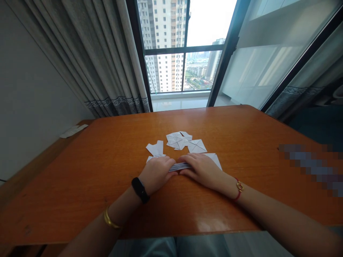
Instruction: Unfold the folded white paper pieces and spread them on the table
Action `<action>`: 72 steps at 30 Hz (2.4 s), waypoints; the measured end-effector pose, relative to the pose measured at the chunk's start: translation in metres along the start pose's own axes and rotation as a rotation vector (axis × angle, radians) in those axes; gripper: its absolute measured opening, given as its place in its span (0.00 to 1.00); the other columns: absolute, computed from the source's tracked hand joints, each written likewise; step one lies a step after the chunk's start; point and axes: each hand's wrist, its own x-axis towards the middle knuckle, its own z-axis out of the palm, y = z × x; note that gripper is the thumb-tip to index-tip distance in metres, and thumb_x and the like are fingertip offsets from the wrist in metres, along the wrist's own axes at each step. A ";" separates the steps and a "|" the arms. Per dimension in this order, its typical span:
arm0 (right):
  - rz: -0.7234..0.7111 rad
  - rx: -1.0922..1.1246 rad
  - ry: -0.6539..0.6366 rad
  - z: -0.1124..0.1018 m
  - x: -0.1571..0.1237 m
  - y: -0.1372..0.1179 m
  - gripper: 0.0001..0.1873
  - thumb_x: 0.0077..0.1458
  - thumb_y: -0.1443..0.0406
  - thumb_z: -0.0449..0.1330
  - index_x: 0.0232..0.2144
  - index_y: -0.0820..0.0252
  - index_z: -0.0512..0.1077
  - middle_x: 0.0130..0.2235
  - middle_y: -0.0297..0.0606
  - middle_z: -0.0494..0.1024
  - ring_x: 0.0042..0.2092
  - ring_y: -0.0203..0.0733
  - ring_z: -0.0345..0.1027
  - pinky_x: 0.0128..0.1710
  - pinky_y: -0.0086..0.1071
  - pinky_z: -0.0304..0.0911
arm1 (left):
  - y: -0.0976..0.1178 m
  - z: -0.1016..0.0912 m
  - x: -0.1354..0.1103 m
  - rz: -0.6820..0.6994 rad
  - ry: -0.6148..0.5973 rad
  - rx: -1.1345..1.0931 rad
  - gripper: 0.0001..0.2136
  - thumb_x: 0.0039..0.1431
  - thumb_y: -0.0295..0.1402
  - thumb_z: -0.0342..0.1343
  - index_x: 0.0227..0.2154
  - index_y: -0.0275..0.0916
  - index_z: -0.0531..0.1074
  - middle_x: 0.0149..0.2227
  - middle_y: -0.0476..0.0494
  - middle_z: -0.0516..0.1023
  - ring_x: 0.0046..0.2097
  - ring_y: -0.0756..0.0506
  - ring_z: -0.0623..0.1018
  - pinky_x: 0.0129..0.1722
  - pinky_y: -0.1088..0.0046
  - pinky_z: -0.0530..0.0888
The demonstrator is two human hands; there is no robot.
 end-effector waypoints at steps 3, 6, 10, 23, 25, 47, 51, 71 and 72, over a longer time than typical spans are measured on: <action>0.016 -0.056 -0.029 0.001 0.001 0.000 0.13 0.64 0.58 0.51 0.40 0.59 0.72 0.38 0.39 0.76 0.39 0.43 0.69 0.38 0.34 0.60 | 0.001 0.000 0.000 -0.034 0.012 0.006 0.17 0.63 0.49 0.47 0.36 0.41 0.70 0.36 0.45 0.76 0.37 0.42 0.75 0.35 0.69 0.67; 0.048 -0.102 -0.043 0.002 0.002 0.000 0.14 0.64 0.58 0.50 0.37 0.60 0.72 0.36 0.40 0.75 0.37 0.43 0.69 0.35 0.33 0.59 | 0.003 0.000 -0.001 -0.112 0.022 0.032 0.18 0.63 0.50 0.45 0.37 0.41 0.69 0.36 0.45 0.76 0.36 0.42 0.76 0.31 0.70 0.65; 0.049 0.014 -0.016 0.002 0.001 0.001 0.12 0.64 0.61 0.49 0.40 0.60 0.69 0.39 0.41 0.74 0.39 0.43 0.69 0.38 0.34 0.60 | 0.004 0.000 -0.002 -0.134 -0.008 0.069 0.16 0.66 0.45 0.42 0.35 0.41 0.69 0.36 0.45 0.75 0.34 0.44 0.76 0.27 0.72 0.61; 0.426 1.036 0.231 -0.007 0.006 0.016 0.18 0.51 0.53 0.62 0.36 0.59 0.64 0.22 0.28 0.69 0.22 0.33 0.61 0.20 0.26 0.55 | -0.003 -0.003 0.000 -0.361 0.215 -0.878 0.18 0.55 0.48 0.56 0.41 0.41 0.67 0.32 0.50 0.74 0.25 0.50 0.72 0.24 0.76 0.66; 0.434 1.064 0.213 -0.007 0.005 0.015 0.18 0.52 0.53 0.61 0.36 0.58 0.62 0.22 0.27 0.70 0.22 0.33 0.62 0.20 0.27 0.57 | -0.004 -0.001 0.002 -0.402 0.200 -1.038 0.19 0.55 0.47 0.56 0.43 0.40 0.65 0.30 0.51 0.74 0.21 0.52 0.70 0.21 0.77 0.65; 0.107 0.094 0.069 0.002 0.002 0.017 0.08 0.63 0.65 0.51 0.37 0.61 0.69 0.37 0.41 0.74 0.38 0.43 0.66 0.39 0.34 0.59 | -0.015 -0.010 -0.003 -0.302 0.034 -0.467 0.10 0.58 0.41 0.53 0.35 0.42 0.76 0.33 0.50 0.79 0.33 0.47 0.76 0.30 0.75 0.66; 0.042 -0.080 0.155 0.002 0.002 0.013 0.11 0.62 0.61 0.53 0.43 0.58 0.71 0.41 0.43 0.76 0.44 0.48 0.65 0.46 0.41 0.54 | -0.012 -0.010 -0.002 -0.252 0.089 -0.348 0.10 0.60 0.38 0.51 0.34 0.42 0.76 0.34 0.49 0.79 0.35 0.47 0.75 0.32 0.74 0.66; 0.642 -0.269 0.078 -0.080 0.058 0.247 0.12 0.56 0.59 0.56 0.33 0.58 0.77 0.42 0.45 0.78 0.46 0.55 0.63 0.42 0.45 0.51 | 0.001 -0.005 -0.005 -0.190 0.223 -0.347 0.18 0.60 0.40 0.53 0.53 0.46 0.67 0.44 0.49 0.77 0.29 0.51 0.72 0.35 0.71 0.70; 0.635 -0.292 0.104 -0.074 0.060 0.250 0.13 0.56 0.58 0.56 0.34 0.58 0.77 0.43 0.46 0.78 0.47 0.57 0.61 0.43 0.46 0.50 | 0.001 -0.005 -0.005 -0.185 0.216 -0.337 0.18 0.60 0.39 0.53 0.53 0.45 0.67 0.44 0.48 0.77 0.30 0.50 0.73 0.36 0.71 0.71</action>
